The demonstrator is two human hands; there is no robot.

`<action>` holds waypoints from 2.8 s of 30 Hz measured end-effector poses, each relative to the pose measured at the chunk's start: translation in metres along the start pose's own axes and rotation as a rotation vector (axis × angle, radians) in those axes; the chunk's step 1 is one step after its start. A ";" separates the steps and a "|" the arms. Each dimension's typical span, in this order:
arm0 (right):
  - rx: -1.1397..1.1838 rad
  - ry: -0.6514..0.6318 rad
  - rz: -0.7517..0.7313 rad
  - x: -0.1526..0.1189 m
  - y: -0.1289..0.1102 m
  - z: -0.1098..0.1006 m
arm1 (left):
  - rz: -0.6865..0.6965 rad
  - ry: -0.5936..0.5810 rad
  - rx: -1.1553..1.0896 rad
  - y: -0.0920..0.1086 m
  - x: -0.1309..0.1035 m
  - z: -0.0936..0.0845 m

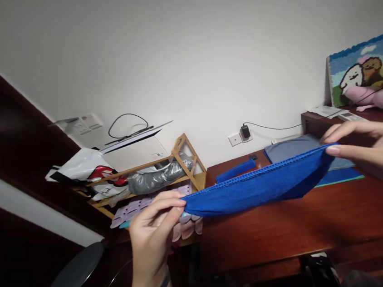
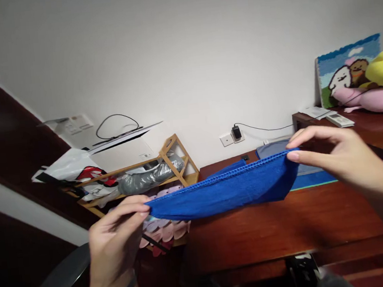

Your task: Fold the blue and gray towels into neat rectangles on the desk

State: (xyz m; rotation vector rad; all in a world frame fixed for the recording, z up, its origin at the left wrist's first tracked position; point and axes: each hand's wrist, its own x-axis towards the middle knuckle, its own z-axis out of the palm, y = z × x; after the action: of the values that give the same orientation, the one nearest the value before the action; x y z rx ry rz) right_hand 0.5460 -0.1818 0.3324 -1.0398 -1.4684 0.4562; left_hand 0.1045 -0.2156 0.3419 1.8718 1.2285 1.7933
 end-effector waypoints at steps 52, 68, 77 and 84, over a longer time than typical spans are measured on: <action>-0.996 -0.394 0.303 -0.132 0.298 0.209 | 0.104 -0.802 0.803 -0.290 -0.077 0.173; -0.894 -0.543 0.065 -0.083 0.336 0.224 | -0.016 -0.562 1.002 -0.275 -0.128 0.169; -1.024 -0.559 0.136 -0.078 0.330 0.223 | -0.004 -0.779 0.866 -0.310 -0.086 0.229; -1.003 -0.608 0.149 -0.065 0.326 0.226 | -0.042 -0.800 0.912 -0.319 -0.082 0.220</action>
State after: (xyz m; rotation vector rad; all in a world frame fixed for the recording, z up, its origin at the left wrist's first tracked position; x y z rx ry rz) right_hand 0.4350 0.0010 -0.0084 -1.9139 -2.2570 0.1022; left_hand 0.1948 -0.0052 0.0187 2.5466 1.8002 0.2534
